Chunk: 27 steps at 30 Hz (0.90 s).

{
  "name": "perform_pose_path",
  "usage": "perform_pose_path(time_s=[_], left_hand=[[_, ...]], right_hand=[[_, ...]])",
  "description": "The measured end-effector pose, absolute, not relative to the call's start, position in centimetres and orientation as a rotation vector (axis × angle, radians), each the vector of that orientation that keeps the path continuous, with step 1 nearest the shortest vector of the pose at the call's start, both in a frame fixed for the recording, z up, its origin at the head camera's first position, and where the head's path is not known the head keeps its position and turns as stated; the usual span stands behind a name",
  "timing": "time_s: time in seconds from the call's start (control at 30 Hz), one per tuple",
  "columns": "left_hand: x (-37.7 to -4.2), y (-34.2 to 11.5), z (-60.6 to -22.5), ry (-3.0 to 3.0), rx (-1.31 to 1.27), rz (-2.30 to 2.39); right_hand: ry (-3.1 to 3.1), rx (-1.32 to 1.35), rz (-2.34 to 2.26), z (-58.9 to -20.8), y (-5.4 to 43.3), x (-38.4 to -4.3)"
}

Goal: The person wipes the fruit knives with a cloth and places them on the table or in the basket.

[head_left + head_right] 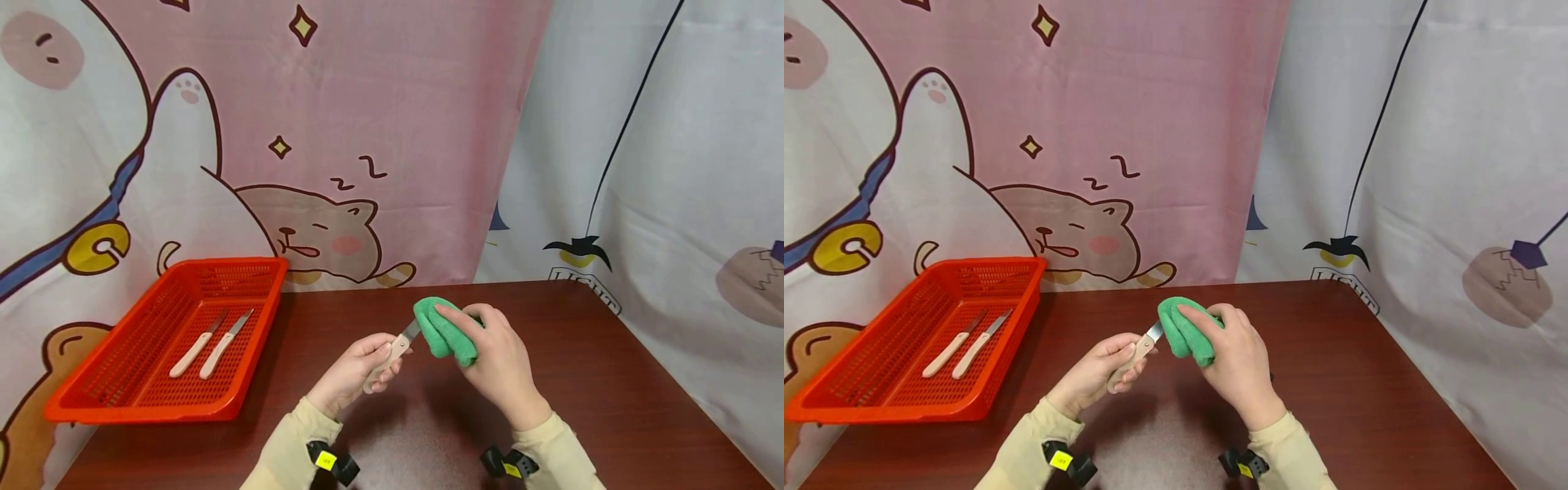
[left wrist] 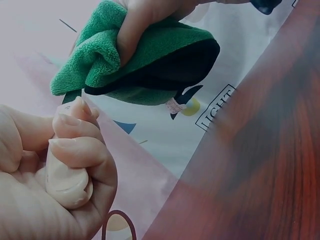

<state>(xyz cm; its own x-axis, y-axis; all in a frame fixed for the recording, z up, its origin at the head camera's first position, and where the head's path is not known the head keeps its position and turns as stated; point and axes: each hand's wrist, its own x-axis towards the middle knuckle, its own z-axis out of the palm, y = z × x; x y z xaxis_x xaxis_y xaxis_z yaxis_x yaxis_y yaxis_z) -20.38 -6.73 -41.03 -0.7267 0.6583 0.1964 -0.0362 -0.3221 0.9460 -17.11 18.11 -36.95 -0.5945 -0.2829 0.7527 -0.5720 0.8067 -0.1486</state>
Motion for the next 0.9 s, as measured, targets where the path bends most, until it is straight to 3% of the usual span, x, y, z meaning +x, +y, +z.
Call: perform_pose_path(time_s=[0.9], left_hand=[[-20.8, -7.3, -41.1, 1.524, 0.715, 2.092]], right_hand=[[-2.222, 0.526, 0.533, -36.7, 19.6, -17.6]])
